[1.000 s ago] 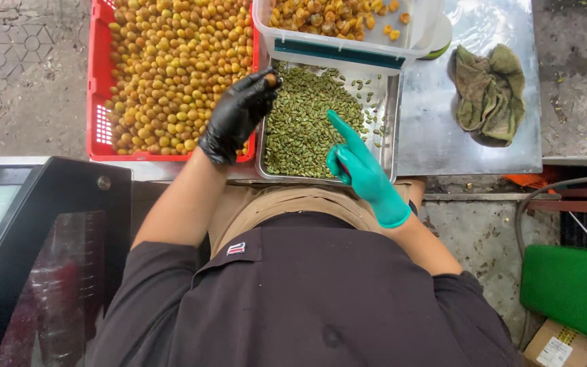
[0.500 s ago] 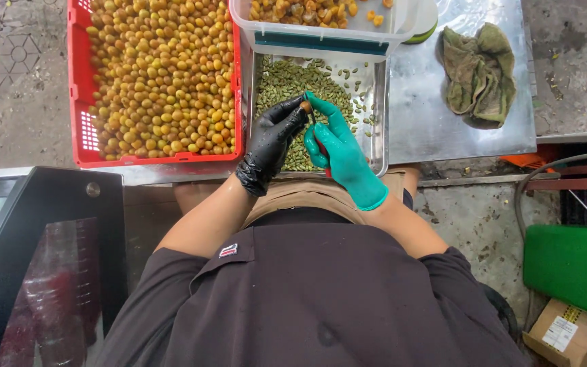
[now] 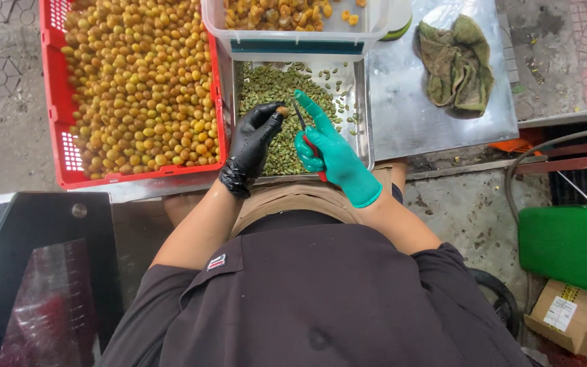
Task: Removing pits or peeling small yellow fruits by hand at a food stall.
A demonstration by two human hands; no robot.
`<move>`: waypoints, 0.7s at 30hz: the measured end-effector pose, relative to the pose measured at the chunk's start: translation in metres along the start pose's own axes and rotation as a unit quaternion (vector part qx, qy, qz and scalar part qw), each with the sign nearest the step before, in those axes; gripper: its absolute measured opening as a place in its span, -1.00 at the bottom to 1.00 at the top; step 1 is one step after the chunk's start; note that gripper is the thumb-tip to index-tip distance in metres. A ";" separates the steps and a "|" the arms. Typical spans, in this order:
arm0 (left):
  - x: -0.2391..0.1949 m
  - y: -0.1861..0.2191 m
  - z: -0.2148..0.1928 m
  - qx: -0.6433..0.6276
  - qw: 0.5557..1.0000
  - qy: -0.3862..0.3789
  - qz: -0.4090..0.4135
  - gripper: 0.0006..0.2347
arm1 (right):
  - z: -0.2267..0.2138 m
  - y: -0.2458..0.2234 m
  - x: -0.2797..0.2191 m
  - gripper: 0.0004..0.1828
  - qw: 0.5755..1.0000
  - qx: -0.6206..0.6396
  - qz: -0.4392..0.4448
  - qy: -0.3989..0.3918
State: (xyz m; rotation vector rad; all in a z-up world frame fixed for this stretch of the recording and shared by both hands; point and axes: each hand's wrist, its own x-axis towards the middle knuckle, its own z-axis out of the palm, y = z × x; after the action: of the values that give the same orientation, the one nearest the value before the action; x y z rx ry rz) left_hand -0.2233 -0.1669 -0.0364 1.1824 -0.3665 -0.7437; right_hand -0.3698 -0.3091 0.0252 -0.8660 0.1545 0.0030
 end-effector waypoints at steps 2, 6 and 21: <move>0.002 -0.007 -0.003 -0.013 1.000 0.018 -0.012 -0.73 | -0.004 0.000 -0.005 -0.32 1.000 0.006 -0.005 -0.005; 0.004 -0.024 -0.009 0.001 0.999 0.037 0.003 -0.76 | -0.011 0.007 -0.010 -0.28 1.000 0.028 -0.001 -0.002; -0.001 -0.007 0.010 -0.175 0.977 0.002 -0.123 -0.72 | 0.001 0.017 -0.004 -0.34 0.920 -0.364 -0.118 0.085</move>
State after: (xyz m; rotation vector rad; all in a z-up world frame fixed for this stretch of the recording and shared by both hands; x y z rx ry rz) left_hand -0.2329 -0.1745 -0.0386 0.9021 -0.0790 -0.9772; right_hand -0.3749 -0.2971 0.0133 -1.6296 0.2165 -0.2555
